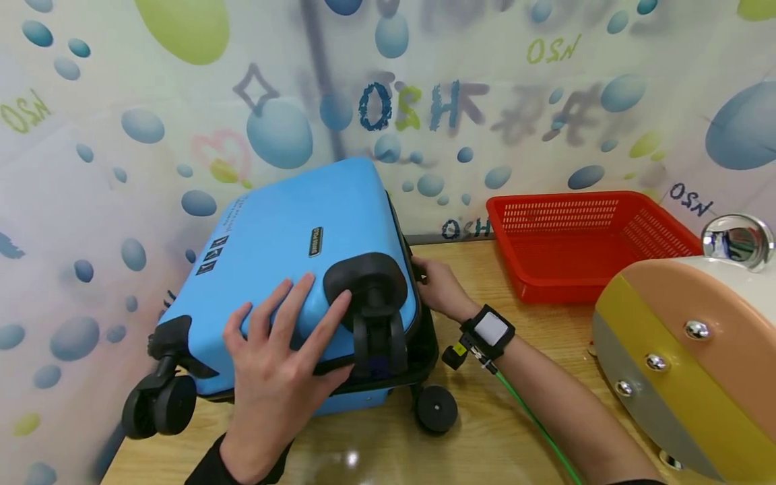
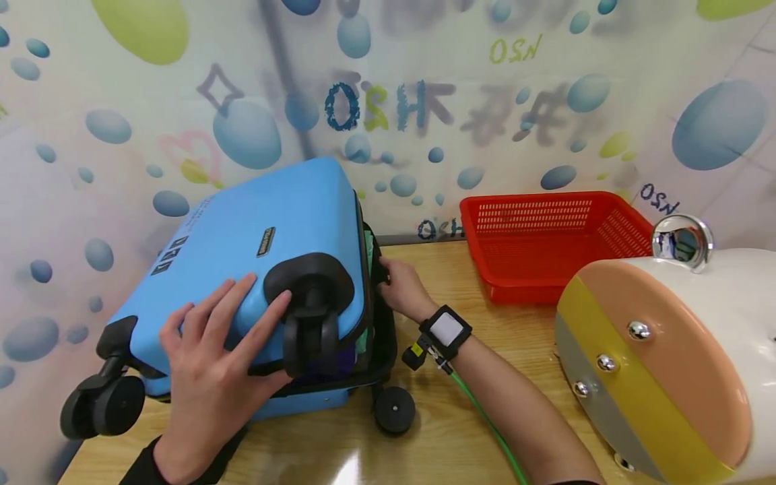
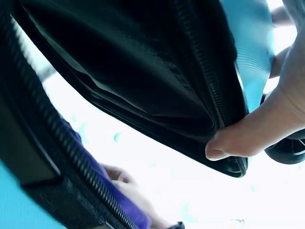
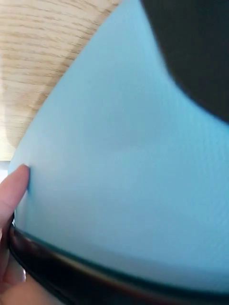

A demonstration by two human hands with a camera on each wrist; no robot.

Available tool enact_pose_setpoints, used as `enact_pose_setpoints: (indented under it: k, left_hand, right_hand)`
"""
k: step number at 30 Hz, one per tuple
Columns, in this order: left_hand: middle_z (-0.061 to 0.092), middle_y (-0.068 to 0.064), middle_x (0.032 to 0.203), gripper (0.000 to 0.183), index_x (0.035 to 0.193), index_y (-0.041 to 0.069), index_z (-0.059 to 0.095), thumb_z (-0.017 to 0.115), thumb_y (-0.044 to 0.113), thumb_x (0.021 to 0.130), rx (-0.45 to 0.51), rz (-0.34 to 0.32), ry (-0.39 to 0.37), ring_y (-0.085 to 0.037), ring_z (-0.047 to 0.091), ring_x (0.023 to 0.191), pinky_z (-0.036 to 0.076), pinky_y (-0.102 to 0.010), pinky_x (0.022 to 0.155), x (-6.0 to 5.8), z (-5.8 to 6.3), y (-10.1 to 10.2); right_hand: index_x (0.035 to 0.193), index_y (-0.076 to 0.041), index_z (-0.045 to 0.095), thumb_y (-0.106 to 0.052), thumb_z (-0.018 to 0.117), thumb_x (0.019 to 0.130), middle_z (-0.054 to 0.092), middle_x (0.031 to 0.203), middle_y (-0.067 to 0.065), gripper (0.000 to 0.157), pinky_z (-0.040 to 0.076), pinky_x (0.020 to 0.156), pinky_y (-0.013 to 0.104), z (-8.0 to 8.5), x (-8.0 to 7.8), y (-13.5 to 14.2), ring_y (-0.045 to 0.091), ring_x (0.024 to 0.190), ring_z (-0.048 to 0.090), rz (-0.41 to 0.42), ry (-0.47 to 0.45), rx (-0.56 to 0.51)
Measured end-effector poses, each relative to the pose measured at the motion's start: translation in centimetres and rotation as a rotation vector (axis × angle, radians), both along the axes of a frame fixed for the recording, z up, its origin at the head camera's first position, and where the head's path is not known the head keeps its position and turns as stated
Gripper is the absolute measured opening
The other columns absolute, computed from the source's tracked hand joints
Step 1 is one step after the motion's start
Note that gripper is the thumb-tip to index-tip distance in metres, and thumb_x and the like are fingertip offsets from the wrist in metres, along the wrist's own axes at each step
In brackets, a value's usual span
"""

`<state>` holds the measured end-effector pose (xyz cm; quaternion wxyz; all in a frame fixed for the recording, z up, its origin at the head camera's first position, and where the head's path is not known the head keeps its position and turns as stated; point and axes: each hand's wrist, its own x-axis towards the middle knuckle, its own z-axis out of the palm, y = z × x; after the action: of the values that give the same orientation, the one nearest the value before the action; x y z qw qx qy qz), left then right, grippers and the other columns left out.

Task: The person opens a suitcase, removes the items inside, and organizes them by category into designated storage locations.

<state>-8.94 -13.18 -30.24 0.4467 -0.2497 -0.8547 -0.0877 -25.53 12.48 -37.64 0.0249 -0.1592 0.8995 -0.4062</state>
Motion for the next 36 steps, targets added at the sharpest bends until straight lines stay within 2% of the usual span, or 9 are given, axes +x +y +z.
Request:
enact_pose_setpoints:
  k: [6, 9, 12, 16, 20, 24, 30, 33, 36]
  left_hand:
    - [0.05, -0.019, 0.145, 0.071, 0.138, 0.023, 0.06, 0.074, 0.057, 0.077, 0.161, -0.032, 0.059, -0.042, 0.048, 0.126, 0.03, -0.065, 0.101, 0.3, 1.1, -1.1]
    - [0.052, -0.02, 0.142, 0.066, 0.134, 0.018, 0.063, 0.06, 0.065, 0.086, 0.282, -0.042, 0.091, -0.044, 0.049, 0.12, 0.032, -0.062, 0.101, 0.4, 1.8, -1.9]
    - [0.053, -0.023, 0.139, 0.072, 0.13, 0.013, 0.065, 0.063, 0.067, 0.083, 0.389, -0.057, 0.111, -0.045, 0.05, 0.12, 0.036, -0.057, 0.106, 0.4, 2.4, -2.6]
    - [0.056, -0.025, 0.135, 0.08, 0.124, 0.003, 0.067, 0.072, 0.067, 0.076, 0.514, -0.087, 0.131, -0.044, 0.055, 0.118, 0.043, -0.035, 0.109, 0.4, 3.1, -3.2]
    - [0.058, -0.022, 0.134, 0.094, 0.124, -0.005, 0.062, 0.079, 0.067, 0.067, 0.64, -0.108, 0.097, -0.027, 0.057, 0.125, 0.041, -0.021, 0.109, 0.8, 3.6, -4.6]
    - [0.064, -0.014, 0.128, 0.104, 0.127, -0.006, 0.058, 0.077, 0.073, 0.062, 0.666, -0.036, 0.067, 0.001, 0.054, 0.126, 0.039, -0.018, 0.109, 1.1, 3.6, -6.3]
    - [0.063, -0.027, 0.119, 0.105, 0.127, 0.0, 0.061, 0.073, 0.08, 0.061, 0.641, 0.101, 0.051, 0.016, 0.048, 0.119, 0.039, -0.014, 0.104, 1.4, 3.3, -7.7]
    - [0.067, -0.002, 0.12, 0.105, 0.128, 0.0, 0.061, 0.073, 0.08, 0.06, 0.643, 0.097, 0.042, 0.017, 0.049, 0.118, 0.038, -0.012, 0.102, 1.5, 3.2, -7.8]
    - [0.06, 0.021, 0.124, 0.105, 0.128, -0.003, 0.059, 0.075, 0.077, 0.061, 0.672, 0.061, 0.035, 0.013, 0.051, 0.119, 0.038, -0.015, 0.105, 1.4, 3.1, -8.0]
  right_hand:
    - [0.149, 0.005, 0.036, 0.001, 0.052, 0.093, 0.04, 0.152, 0.027, 0.058, 0.05, 0.1, 0.049, 0.3, 0.3, 1.2, 0.039, 0.125, 0.056, 0.01, -0.035, 0.0]
    - [0.148, 0.006, 0.037, 0.002, 0.052, 0.092, 0.041, 0.151, 0.027, 0.058, 0.047, 0.104, 0.052, 0.3, 0.2, 1.9, 0.04, 0.129, 0.053, 0.022, -0.024, 0.018]
    - [0.146, 0.007, 0.039, 0.003, 0.052, 0.091, 0.043, 0.15, 0.028, 0.057, 0.047, 0.104, 0.053, 0.3, 0.2, 2.5, 0.04, 0.129, 0.054, 0.029, -0.008, 0.031]
    - [0.145, 0.008, 0.042, 0.005, 0.052, 0.089, 0.046, 0.148, 0.027, 0.056, 0.05, 0.098, 0.052, 0.3, 0.2, 2.9, 0.038, 0.122, 0.057, 0.012, 0.009, 0.053]
    - [0.144, 0.008, 0.044, 0.005, 0.052, 0.089, 0.049, 0.146, 0.026, 0.055, 0.05, 0.097, 0.051, 0.5, 0.1, 2.7, 0.036, 0.12, 0.057, 0.009, 0.01, 0.063]
    - [0.143, 0.01, 0.044, 0.005, 0.052, 0.09, 0.052, 0.143, 0.027, 0.054, 0.047, 0.103, 0.053, 0.9, 0.2, 2.7, 0.038, 0.125, 0.057, 0.011, -0.009, 0.068]
    - [0.142, 0.01, 0.045, 0.004, 0.055, 0.089, 0.057, 0.136, 0.028, 0.054, 0.055, 0.093, 0.046, 1.3, 0.2, 3.2, 0.034, 0.111, 0.061, -0.023, -0.067, 0.065]
    - [0.141, 0.009, 0.048, 0.003, 0.057, 0.089, 0.06, 0.132, 0.027, 0.053, 0.057, 0.086, 0.042, 1.4, 0.1, 3.3, 0.031, 0.104, 0.061, -0.046, -0.083, 0.068]
    - [0.14, 0.008, 0.049, 0.003, 0.057, 0.088, 0.06, 0.133, 0.027, 0.053, 0.057, 0.088, 0.044, 1.5, 0.2, 3.5, 0.033, 0.108, 0.06, -0.061, -0.082, 0.075]
